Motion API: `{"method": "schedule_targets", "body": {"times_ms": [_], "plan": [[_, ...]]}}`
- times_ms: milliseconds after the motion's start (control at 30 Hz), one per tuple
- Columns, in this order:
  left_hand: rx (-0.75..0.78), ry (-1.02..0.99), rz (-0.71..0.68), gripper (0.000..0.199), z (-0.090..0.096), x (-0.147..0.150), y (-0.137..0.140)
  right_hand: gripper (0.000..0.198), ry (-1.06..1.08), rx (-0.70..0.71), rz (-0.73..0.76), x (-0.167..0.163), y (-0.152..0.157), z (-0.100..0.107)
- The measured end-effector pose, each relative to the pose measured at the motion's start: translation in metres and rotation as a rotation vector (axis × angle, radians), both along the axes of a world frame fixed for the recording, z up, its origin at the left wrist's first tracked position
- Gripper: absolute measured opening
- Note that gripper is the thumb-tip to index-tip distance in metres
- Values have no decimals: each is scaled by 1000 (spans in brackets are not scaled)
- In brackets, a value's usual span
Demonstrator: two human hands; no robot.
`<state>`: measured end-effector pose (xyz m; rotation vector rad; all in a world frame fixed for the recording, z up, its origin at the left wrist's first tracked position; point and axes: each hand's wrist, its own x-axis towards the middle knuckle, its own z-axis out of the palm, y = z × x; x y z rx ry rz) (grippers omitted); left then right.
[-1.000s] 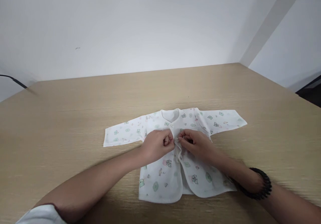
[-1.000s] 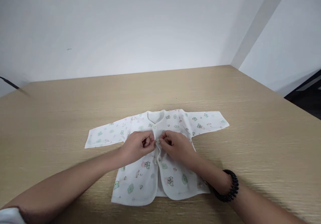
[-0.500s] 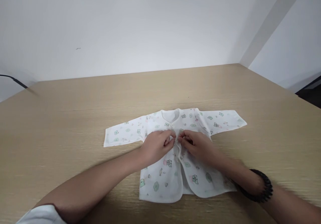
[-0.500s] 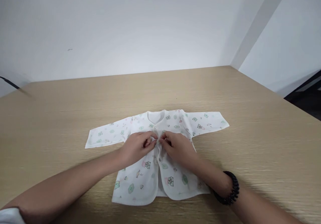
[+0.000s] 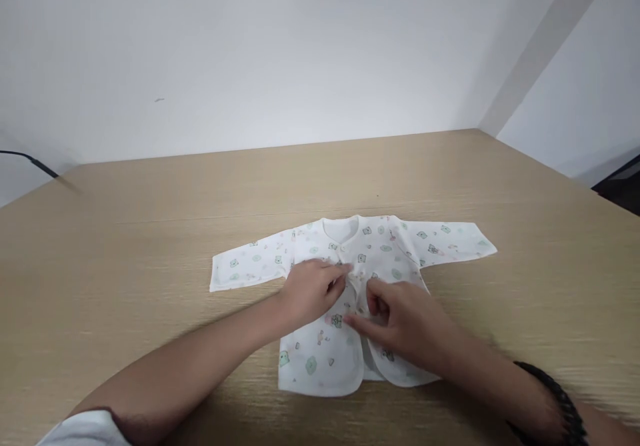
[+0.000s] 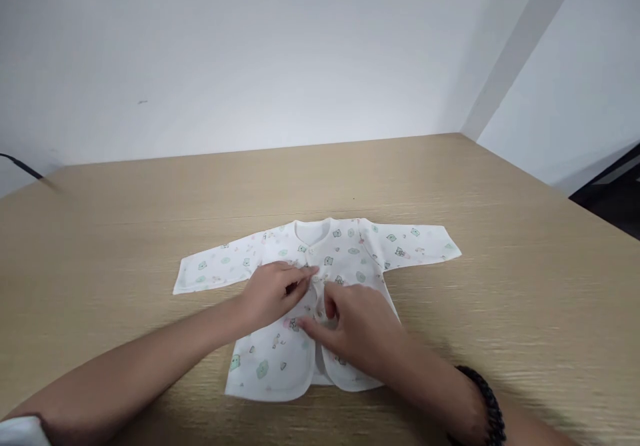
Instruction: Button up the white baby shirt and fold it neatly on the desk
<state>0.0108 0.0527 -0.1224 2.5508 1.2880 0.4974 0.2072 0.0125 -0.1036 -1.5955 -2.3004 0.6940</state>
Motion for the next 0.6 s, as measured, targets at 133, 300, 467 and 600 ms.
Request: {"method": "schedule_targets", "body": {"times_ms": [133,300,467,600], "plan": [[35,-29,3,31,-2,-1,1,24,-115,-2,77,-1,-6,0],[146,-121,-4,16,-3,-2,-4,15,16,-130,106,5,3,6],[137,-90,-335,7,2,-3,-10,17,123,-181,153,11,11,5],[-12,-45,-377,10,9,-2,-9,6,272,-316,130,15,18,2]]}}
